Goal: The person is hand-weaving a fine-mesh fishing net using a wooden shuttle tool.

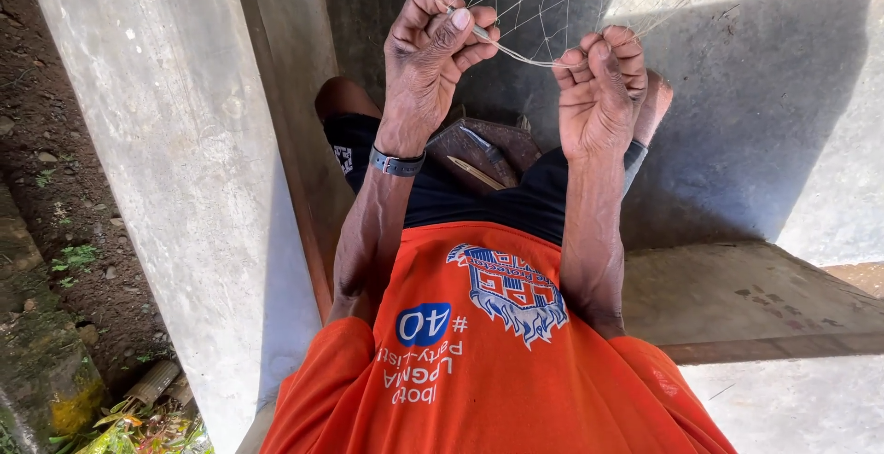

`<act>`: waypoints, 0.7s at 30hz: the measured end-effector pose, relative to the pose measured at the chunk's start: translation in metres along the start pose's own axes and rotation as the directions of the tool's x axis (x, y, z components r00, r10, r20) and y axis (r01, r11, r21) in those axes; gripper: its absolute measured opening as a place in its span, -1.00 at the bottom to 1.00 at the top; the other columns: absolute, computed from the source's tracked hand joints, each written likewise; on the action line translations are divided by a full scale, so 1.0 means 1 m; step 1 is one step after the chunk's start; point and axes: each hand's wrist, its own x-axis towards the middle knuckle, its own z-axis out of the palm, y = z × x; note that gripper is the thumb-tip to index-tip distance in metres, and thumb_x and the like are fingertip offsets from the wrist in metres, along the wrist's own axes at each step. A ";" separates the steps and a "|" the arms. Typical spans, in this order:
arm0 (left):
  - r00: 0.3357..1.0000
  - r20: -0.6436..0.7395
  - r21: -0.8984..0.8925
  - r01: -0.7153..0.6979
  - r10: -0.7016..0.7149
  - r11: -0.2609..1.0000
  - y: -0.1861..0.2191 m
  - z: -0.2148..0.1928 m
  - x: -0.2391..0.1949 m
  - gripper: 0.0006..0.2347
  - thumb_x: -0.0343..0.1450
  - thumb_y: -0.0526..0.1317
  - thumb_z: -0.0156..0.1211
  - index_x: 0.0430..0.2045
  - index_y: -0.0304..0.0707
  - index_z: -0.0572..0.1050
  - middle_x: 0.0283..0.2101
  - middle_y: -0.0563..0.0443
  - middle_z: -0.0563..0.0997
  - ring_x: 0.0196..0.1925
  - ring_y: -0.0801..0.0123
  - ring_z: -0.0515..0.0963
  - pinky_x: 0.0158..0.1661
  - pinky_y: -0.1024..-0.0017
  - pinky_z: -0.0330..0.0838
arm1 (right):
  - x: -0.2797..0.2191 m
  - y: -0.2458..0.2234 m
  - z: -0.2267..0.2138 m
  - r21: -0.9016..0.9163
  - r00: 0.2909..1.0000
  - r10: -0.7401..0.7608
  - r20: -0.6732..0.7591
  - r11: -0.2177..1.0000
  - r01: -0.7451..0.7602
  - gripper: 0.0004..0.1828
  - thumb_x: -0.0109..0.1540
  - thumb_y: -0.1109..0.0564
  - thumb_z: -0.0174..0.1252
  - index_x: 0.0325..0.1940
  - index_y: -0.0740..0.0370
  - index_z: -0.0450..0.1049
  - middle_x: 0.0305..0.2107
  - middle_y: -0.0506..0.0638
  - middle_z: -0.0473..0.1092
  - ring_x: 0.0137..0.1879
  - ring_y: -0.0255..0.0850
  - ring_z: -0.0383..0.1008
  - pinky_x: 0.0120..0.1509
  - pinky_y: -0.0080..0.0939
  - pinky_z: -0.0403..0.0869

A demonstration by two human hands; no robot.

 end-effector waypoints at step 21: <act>1.000 0.017 0.062 0.002 -0.003 0.998 -0.008 0.007 -0.006 -0.90 0.47 -0.31 0.32 -0.25 -0.22 0.49 -0.23 -0.23 0.68 -0.21 0.13 0.73 -0.17 0.30 0.71 | -0.006 0.011 -0.009 0.006 0.968 0.073 0.239 0.997 -0.077 -0.78 0.33 0.31 0.28 -0.01 0.10 0.45 -0.16 0.09 0.53 -0.11 -0.17 0.55 0.16 -0.11 0.58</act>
